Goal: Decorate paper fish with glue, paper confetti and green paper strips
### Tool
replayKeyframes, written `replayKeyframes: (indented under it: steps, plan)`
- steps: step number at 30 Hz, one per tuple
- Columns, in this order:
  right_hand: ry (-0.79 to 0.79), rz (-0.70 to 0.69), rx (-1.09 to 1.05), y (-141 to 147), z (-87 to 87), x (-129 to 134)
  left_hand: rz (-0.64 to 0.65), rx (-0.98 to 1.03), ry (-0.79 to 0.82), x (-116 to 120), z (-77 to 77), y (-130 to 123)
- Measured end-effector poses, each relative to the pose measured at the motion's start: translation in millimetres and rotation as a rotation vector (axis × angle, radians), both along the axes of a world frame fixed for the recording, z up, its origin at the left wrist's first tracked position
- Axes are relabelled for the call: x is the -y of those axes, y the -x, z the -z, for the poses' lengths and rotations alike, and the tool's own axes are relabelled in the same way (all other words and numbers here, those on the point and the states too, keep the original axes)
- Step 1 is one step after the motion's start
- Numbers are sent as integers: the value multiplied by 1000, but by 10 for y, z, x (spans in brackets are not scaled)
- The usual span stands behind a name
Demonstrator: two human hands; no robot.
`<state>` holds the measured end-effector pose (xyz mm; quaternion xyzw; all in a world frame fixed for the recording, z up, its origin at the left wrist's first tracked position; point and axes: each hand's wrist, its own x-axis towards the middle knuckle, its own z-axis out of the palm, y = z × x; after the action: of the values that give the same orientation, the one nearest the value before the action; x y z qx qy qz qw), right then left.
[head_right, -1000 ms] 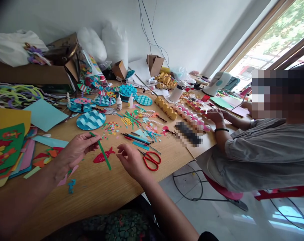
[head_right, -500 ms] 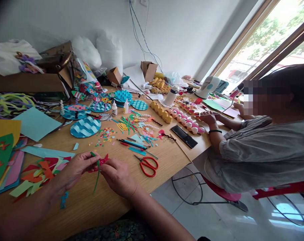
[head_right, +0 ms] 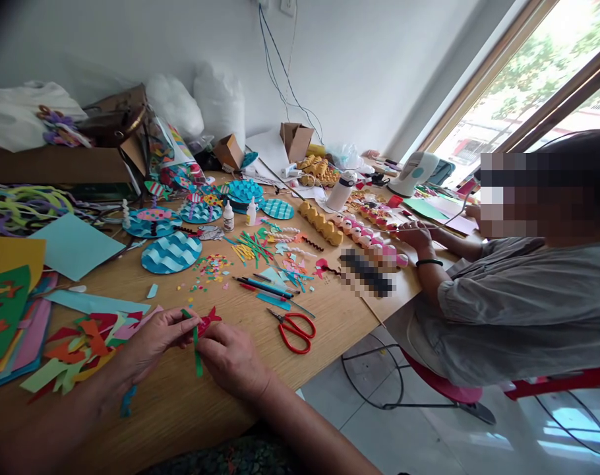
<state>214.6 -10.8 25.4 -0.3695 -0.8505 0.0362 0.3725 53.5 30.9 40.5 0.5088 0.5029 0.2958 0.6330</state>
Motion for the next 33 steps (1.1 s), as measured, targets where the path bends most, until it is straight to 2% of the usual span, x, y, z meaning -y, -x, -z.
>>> replayKeyframes:
  steps: [11,17,24,33]
  plan:
    - [27,-33,51,-72,102,28,38,-55,-88,-128,68,93]
    - [32,-18,117,-50,171,9,63,-197,-239,-244,96,185]
    - [79,-31,207,-46,189,-1,175,-326,-250,-325,113,255]
    - [120,-72,188,-46,229,-8,154,-477,-388,-350,155,248]
